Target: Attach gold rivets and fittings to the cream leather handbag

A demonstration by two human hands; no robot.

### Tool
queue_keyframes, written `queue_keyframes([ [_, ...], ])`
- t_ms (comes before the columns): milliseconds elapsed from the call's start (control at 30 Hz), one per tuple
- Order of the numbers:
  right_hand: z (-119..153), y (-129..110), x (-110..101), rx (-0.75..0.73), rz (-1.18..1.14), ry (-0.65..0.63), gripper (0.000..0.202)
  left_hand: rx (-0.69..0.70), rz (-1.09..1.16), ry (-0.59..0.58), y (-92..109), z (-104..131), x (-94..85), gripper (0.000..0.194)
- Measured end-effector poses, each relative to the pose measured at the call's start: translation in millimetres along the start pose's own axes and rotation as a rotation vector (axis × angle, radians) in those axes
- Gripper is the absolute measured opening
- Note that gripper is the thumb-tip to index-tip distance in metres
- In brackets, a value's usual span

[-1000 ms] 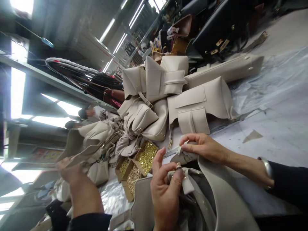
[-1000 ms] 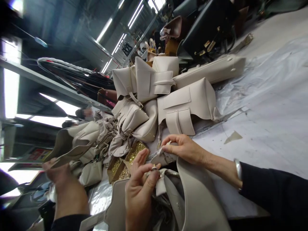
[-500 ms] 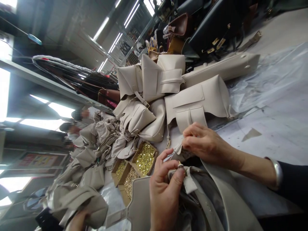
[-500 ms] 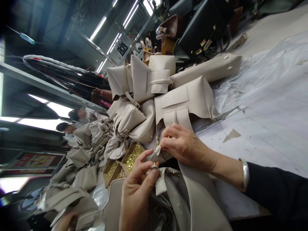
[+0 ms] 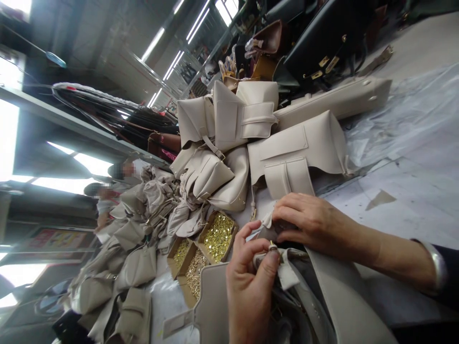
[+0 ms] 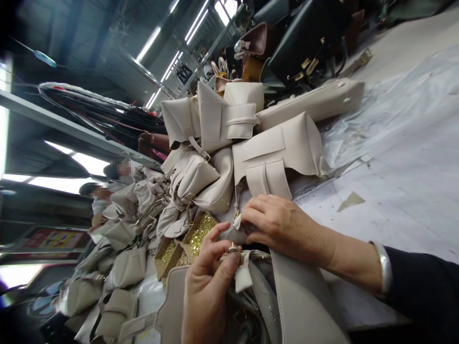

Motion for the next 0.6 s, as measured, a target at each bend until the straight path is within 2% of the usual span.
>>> queue_keyframes([
  [167, 0.2, 2.6, 0.0, 0.087, -0.057, -0.020, 0.020, 0.002, -0.002, -0.008, -0.5, -2.5, -0.6, 0.016],
  [400, -0.8, 2.4, -5.7, 0.121, -0.069, 0.001, 0.007, -0.040, 0.027, 0.002, -1.7, -3.8, 0.7, 0.022],
  [600, 1.1, -7.5, -8.8, 0.006, 0.114, 0.087, 0.013, -0.064, 0.017, -0.030, -6.2, -6.3, 2.8, 0.024],
])
Point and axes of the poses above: each hand's wrist, its own z-axis away from the middle knuckle, its own x-axis out of the palm, y = z × x, the point moved 8 cm from there along -z, towards the middle knuckle, and after that the axes turned 8 degrees about x, right-handed, at the moved point
